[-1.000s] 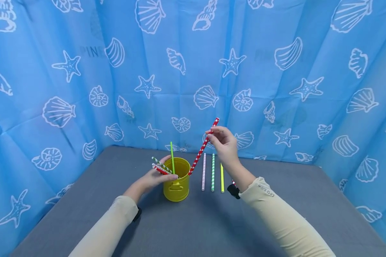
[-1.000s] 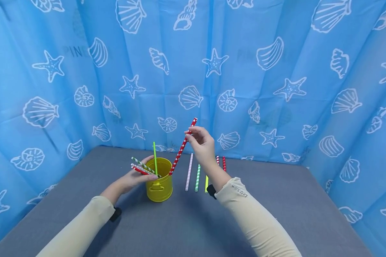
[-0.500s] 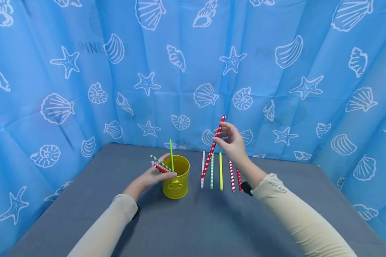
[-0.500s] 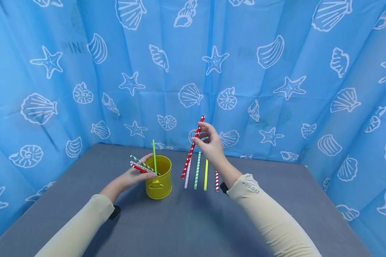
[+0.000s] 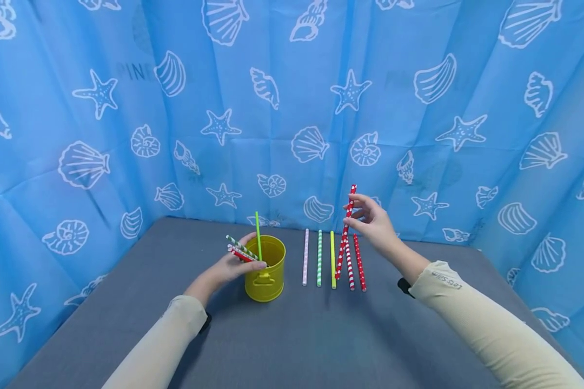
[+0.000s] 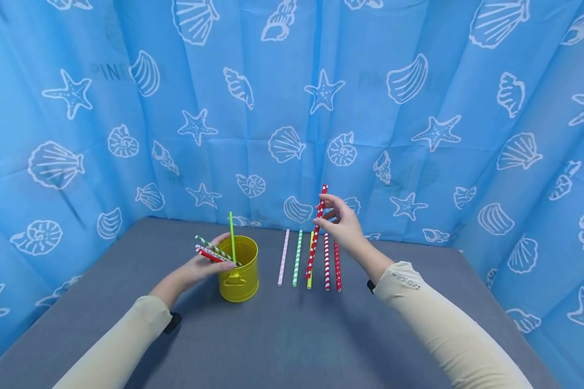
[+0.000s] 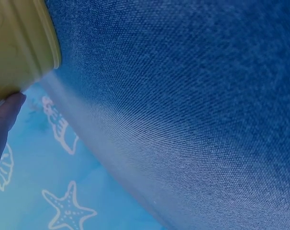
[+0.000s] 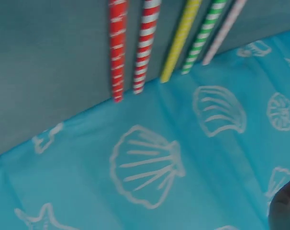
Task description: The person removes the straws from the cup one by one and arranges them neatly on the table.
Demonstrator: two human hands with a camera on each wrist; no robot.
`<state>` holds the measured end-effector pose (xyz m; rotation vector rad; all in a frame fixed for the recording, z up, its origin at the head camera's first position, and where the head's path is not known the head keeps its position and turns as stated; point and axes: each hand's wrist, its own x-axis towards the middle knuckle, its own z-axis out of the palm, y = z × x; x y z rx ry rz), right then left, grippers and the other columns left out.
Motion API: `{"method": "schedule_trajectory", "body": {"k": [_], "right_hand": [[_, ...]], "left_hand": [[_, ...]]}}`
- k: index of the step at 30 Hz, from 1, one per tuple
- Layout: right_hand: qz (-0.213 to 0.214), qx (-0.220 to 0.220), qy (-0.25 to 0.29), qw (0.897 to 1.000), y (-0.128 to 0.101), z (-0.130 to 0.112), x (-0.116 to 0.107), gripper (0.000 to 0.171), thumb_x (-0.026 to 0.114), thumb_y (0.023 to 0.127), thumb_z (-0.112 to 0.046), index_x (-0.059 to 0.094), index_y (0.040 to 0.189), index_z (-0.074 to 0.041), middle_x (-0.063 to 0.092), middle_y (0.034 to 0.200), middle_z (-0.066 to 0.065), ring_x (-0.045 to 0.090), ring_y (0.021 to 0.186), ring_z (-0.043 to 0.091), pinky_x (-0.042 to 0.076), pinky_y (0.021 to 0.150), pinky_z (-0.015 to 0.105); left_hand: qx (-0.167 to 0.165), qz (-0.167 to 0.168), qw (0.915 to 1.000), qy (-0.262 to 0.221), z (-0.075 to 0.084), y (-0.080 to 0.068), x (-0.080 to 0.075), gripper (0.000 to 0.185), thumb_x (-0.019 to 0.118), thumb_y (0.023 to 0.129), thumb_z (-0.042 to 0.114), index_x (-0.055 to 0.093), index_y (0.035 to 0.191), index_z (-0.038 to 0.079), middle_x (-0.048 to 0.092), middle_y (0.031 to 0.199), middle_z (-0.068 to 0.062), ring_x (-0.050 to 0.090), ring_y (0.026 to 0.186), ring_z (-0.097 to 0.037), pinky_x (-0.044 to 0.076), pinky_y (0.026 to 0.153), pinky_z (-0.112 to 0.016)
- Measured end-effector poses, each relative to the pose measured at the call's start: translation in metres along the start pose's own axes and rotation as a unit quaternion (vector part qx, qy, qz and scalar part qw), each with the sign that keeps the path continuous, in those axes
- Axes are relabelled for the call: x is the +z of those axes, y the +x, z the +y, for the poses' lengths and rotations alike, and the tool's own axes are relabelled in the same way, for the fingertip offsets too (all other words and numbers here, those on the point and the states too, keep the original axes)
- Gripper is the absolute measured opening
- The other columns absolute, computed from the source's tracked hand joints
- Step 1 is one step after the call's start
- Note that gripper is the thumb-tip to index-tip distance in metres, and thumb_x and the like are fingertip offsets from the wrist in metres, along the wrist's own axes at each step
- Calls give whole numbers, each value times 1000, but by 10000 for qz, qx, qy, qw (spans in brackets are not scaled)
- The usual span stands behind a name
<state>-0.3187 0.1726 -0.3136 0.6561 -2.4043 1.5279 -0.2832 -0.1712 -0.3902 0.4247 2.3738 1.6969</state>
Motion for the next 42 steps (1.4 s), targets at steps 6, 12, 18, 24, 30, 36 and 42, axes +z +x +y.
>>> {"method": "schedule_trajectory", "body": {"k": [6,12,18,24,30,36,42], "right_hand": [[-237,465,-334,9981,-1,24,-17,55,64,93,-6,42,143,-1,52,127,25,59,91,20,54,76,27],[-355,642,-230,9970,-2,46,-32,56,66,92,-8,43,142,1,51,124,26,61,86,13,56,71,29],[-643,895,-211,9937,-1,66,-40,58,63,93,-5,38,145,3,48,130,28,63,90,16,55,71,28],[-921,1292,-495,9861,-2,85,-44,59,61,95,-6,34,146,6,45,132,32,60,103,33,55,79,40],[-1074,1698,-725,9769,3,109,-46,60,62,94,-8,34,145,7,45,130,33,60,103,35,51,85,52],[-1126,1979,-639,9716,7,131,-46,60,61,95,-6,32,145,8,45,129,33,62,97,28,53,82,46],[-1223,2044,-832,9677,10,148,-44,57,61,94,-4,35,142,12,51,118,31,61,87,23,53,73,39]], "left_hand": [[-137,123,9998,-106,-3,-1,1,86,71,88,27,16,154,16,25,151,-23,29,134,-41,24,109,-60],[-168,130,9997,-125,-5,0,-1,85,70,89,26,16,154,15,25,151,-23,30,134,-40,25,109,-59],[-74,100,9998,-135,-7,-1,-3,84,67,90,20,14,154,12,23,151,-25,28,134,-41,25,109,-60],[-39,67,9998,-161,-10,-1,-4,84,67,90,20,14,154,11,24,151,-25,28,134,-42,24,109,-60],[35,67,9998,-161,-9,-2,-4,87,69,90,26,13,154,11,24,150,-25,29,134,-41,25,109,-60],[122,52,9997,-186,-8,0,-3,87,69,89,26,14,154,11,25,150,-24,29,134,-40,25,109,-60],[217,-69,9990,-373,-7,2,-2,89,70,89,26,12,154,10,28,150,-23,31,133,-39,26,109,-57]]}}
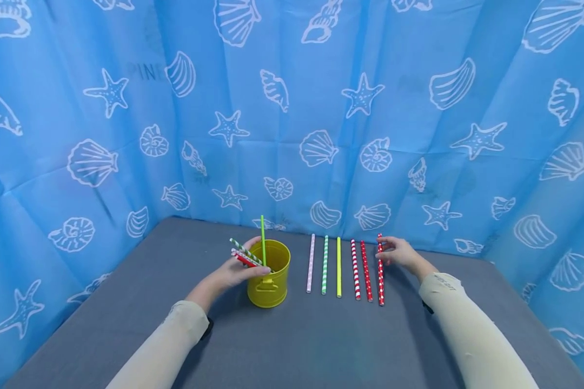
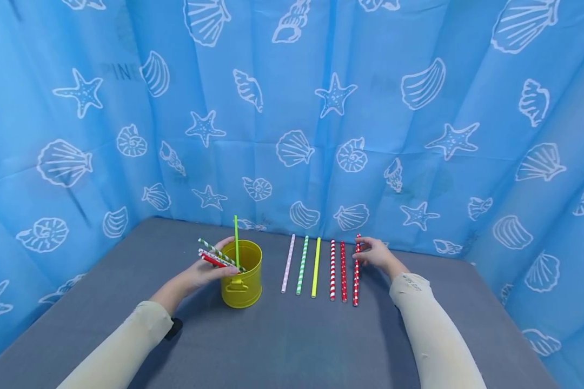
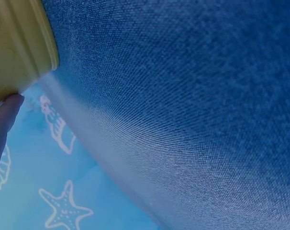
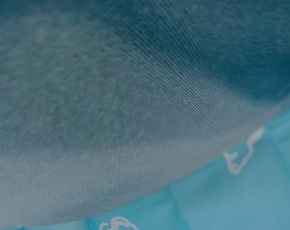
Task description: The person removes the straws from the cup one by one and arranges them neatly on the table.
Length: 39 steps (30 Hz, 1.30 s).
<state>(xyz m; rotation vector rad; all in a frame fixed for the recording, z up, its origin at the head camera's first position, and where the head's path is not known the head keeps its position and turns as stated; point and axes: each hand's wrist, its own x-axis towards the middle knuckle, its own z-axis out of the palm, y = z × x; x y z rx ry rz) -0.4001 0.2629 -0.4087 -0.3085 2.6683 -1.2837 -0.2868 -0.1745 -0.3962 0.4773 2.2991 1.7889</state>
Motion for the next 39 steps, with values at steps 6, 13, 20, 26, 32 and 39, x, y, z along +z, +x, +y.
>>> {"method": "schedule_trajectory", "body": {"k": [6,13,20,26,32,39], "right_hand": [[-164,154,-93,9997,9,10,3,57,62,94,-7,36,140,14,51,112,28,60,86,25,54,72,38],[-183,493,-306,9981,16,12,5,54,62,94,-9,39,138,13,55,103,20,57,83,23,52,71,36],[-281,701,-333,9966,21,8,6,57,60,97,-13,35,142,11,55,91,12,54,77,18,49,68,33],[-495,560,-552,9957,10,7,5,64,64,94,-15,33,145,9,53,86,9,54,77,18,49,67,33],[-834,441,-849,9919,-6,4,8,75,66,93,-23,25,149,7,52,90,16,51,77,23,45,64,35],[-930,334,-1117,9888,-14,0,11,78,65,94,-30,24,150,4,26,148,37,34,131,51,38,101,57]], "left_hand": [[22,-55,9998,-182,-2,1,0,90,70,88,24,12,154,9,30,149,-24,34,132,-38,28,109,-55],[-100,-15,9999,-69,0,2,0,90,71,88,26,13,154,11,27,151,-22,31,134,-38,26,110,-56],[-175,80,9998,16,1,4,1,89,72,87,27,15,154,13,25,151,-22,30,134,-38,26,109,-57],[-221,132,9996,86,1,2,1,88,71,87,25,15,154,14,20,153,-21,28,135,-38,26,110,-57],[-178,116,9997,102,3,1,1,88,70,88,25,14,154,13,21,153,-22,27,135,-39,24,110,-58],[-155,78,9998,136,2,0,2,89,71,88,27,13,154,13,20,153,-23,26,135,-40,24,110,-59]]}}
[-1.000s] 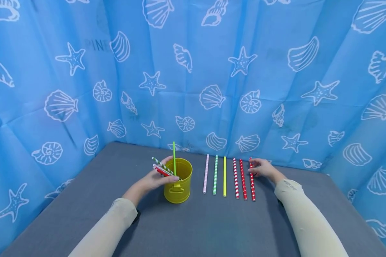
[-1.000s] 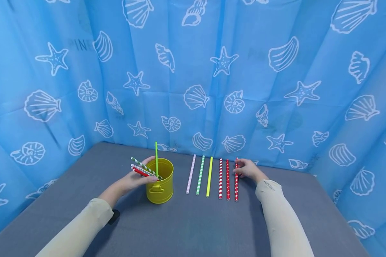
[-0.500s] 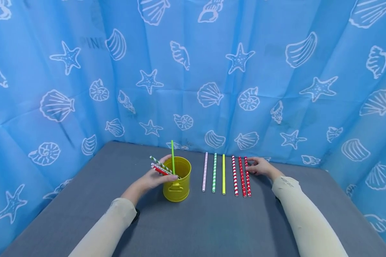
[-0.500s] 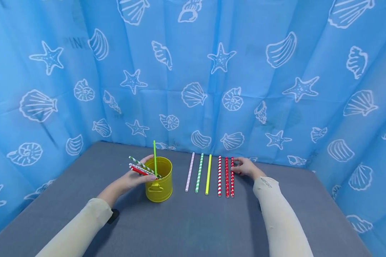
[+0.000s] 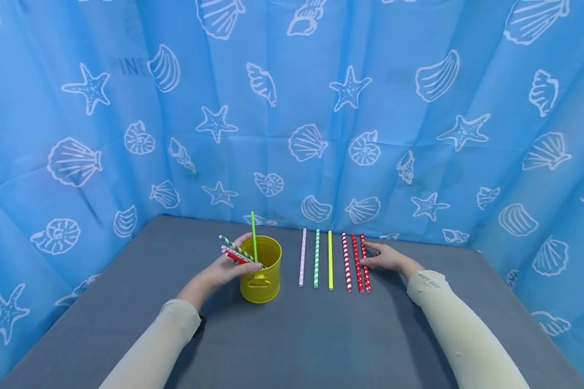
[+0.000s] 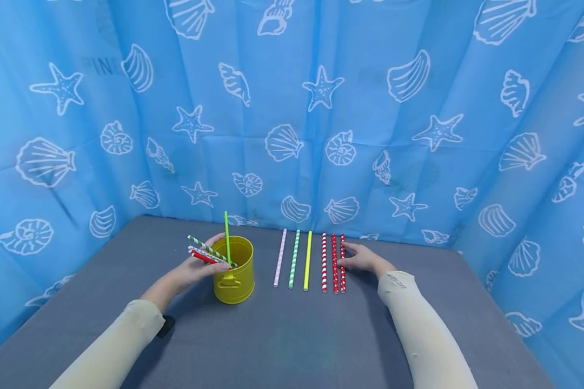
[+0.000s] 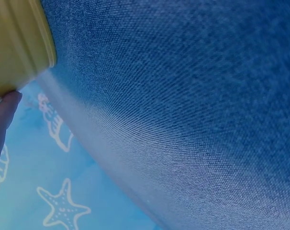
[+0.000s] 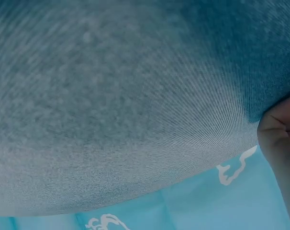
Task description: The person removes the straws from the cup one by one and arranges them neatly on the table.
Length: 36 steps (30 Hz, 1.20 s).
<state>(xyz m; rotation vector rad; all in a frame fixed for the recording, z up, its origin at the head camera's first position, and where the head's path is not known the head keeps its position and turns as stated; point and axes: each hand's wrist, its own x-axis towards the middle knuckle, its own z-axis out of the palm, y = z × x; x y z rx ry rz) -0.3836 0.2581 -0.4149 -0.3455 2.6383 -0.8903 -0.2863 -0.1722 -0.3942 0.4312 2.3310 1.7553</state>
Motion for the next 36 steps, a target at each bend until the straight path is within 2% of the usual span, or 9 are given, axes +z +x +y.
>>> {"method": "schedule_trajectory", "body": {"k": [6,14,19,22,25,28,32,34,36], "right_hand": [[-99,24,-114,9999,3,2,2,75,65,94,-27,25,150,4,24,148,38,31,133,53,35,103,59],[-289,214,-114,9993,1,3,-9,73,64,94,-28,27,151,0,30,145,38,45,125,45,41,99,54],[-361,352,-75,9987,4,2,-11,73,65,94,-29,27,152,-4,36,141,38,53,113,36,46,92,49],[-355,368,24,9987,5,3,-10,73,63,95,-29,25,153,-5,44,133,35,54,103,31,47,86,45],[-254,303,160,9991,3,2,-7,72,61,96,-30,24,153,-5,53,115,26,54,91,26,46,76,40],[-25,281,322,9991,-2,-1,-3,70,59,97,-28,24,153,-2,52,102,19,52,84,25,45,69,38],[482,120,664,9966,-12,-10,-3,68,57,98,-29,26,151,1,48,115,27,54,96,34,49,76,46],[717,-98,870,9936,-18,-16,-4,68,56,99,-30,27,150,3,45,121,30,53,103,38,48,81,50],[886,-450,1031,9897,-25,-23,-5,68,56,99,-33,28,150,3,47,119,30,52,103,39,47,82,51]], "left_hand": [[-39,-7,10000,-44,-3,0,1,88,72,87,27,15,154,15,21,152,-21,27,135,-39,23,110,-59],[-8,-16,10000,53,1,0,2,86,69,89,26,14,154,13,21,152,-23,26,136,-40,23,110,-59],[-38,52,9999,80,1,0,0,86,69,89,27,14,154,14,17,154,-22,24,137,-41,22,110,-60],[-21,46,9999,109,-1,-1,-1,87,69,89,27,13,154,14,17,155,-22,24,137,-41,22,110,-60],[2,21,10000,45,-1,-2,-1,87,69,89,26,13,154,13,19,153,-23,26,135,-41,22,110,-60],[52,-20,10000,31,-3,-2,-1,88,69,89,25,12,154,11,20,152,-24,27,135,-41,23,110,-59],[130,-44,9999,84,-3,-2,0,88,69,89,25,11,155,11,22,152,-24,27,135,-40,24,110,-59],[132,-27,9999,106,-2,-1,0,88,69,89,24,12,154,11,23,151,-23,27,135,-40,24,110,-59],[92,-1,9999,143,-1,-1,-1,87,69,89,23,12,154,11,22,152,-23,26,135,-41,23,110,-60]]}}
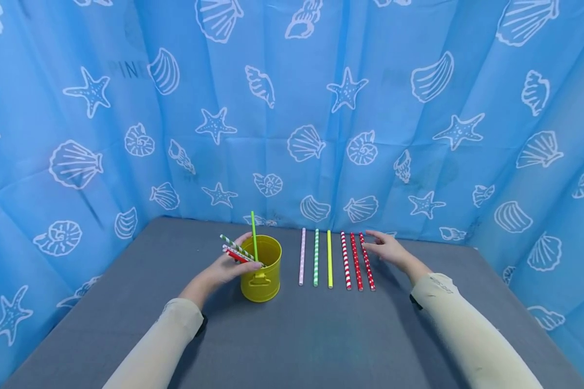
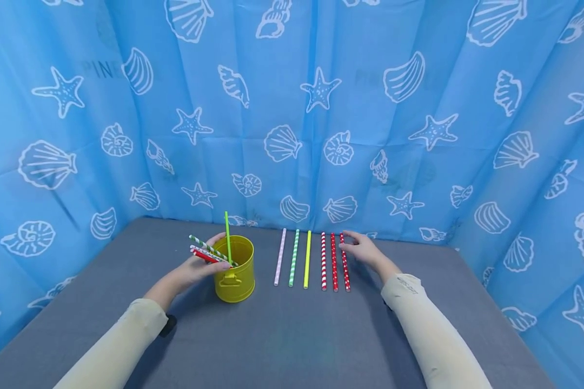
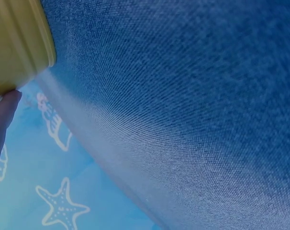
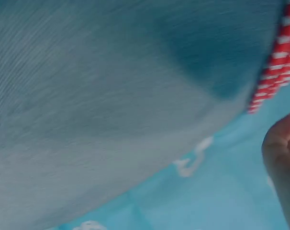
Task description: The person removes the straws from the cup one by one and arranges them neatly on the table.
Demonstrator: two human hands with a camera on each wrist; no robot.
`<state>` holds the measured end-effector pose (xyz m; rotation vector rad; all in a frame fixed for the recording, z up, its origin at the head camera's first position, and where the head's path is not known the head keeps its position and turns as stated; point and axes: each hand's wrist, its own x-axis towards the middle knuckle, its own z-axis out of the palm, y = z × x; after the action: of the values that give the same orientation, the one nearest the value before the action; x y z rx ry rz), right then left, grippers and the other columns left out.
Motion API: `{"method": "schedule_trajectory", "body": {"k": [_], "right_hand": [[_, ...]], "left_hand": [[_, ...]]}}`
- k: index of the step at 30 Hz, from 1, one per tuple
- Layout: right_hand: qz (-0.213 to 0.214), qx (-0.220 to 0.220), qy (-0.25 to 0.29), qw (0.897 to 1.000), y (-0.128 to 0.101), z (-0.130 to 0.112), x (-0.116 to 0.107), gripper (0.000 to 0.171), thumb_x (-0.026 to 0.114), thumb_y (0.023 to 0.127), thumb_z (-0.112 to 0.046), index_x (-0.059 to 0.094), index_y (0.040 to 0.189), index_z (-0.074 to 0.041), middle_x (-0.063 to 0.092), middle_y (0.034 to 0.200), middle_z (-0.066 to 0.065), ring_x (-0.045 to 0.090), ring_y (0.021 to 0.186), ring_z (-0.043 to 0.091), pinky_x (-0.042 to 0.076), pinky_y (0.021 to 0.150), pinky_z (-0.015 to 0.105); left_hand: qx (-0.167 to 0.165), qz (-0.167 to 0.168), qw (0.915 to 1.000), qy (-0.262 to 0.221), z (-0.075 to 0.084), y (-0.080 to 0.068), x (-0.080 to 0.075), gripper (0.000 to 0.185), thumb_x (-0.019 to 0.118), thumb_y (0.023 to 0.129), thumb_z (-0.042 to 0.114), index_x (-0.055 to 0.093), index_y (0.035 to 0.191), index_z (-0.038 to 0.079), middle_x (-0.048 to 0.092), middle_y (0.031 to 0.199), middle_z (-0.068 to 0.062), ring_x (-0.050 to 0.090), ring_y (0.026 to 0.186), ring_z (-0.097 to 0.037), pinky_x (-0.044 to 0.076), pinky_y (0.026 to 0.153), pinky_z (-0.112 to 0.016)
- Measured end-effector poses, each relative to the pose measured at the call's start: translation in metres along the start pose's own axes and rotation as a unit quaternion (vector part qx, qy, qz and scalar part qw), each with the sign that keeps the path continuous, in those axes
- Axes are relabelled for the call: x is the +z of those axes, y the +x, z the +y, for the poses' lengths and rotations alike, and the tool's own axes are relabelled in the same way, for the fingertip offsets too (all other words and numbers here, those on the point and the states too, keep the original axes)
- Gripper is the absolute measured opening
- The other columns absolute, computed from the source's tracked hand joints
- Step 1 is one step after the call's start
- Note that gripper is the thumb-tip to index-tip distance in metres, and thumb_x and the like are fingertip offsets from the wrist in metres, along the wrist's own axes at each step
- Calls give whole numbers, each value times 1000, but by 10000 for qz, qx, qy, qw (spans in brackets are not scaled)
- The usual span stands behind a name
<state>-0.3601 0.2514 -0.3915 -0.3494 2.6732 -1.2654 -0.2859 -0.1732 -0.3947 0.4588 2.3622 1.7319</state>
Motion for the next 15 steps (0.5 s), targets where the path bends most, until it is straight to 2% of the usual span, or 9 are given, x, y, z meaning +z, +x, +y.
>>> {"method": "schedule_trajectory", "body": {"k": [3,7,12,15], "right_hand": [[123,-344,250,9990,-7,-12,3,66,54,99,-33,29,149,4,49,116,27,51,107,42,48,85,53],[405,-259,671,9966,-10,-33,11,60,53,101,-25,31,149,2,49,124,26,50,116,43,47,92,52],[640,-225,1393,9879,-11,-64,27,57,53,101,-18,31,150,1,47,132,26,54,115,34,51,83,30],[600,-348,1745,9822,-12,-81,38,57,55,100,-17,33,149,0,49,133,26,55,114,31,51,79,25]], "left_hand": [[-83,23,10000,36,1,0,0,88,69,89,23,12,155,12,21,153,-24,25,136,-41,22,110,-61],[-155,18,9999,42,1,0,0,89,69,90,25,11,155,12,20,153,-24,25,136,-42,21,110,-62],[-168,-27,9999,-21,1,-1,0,89,69,90,26,10,155,9,21,154,-22,24,137,-41,20,111,-61],[-193,-94,9997,-86,1,-1,1,91,69,90,27,9,154,4,22,154,-23,25,138,-40,18,112,-60]]}}
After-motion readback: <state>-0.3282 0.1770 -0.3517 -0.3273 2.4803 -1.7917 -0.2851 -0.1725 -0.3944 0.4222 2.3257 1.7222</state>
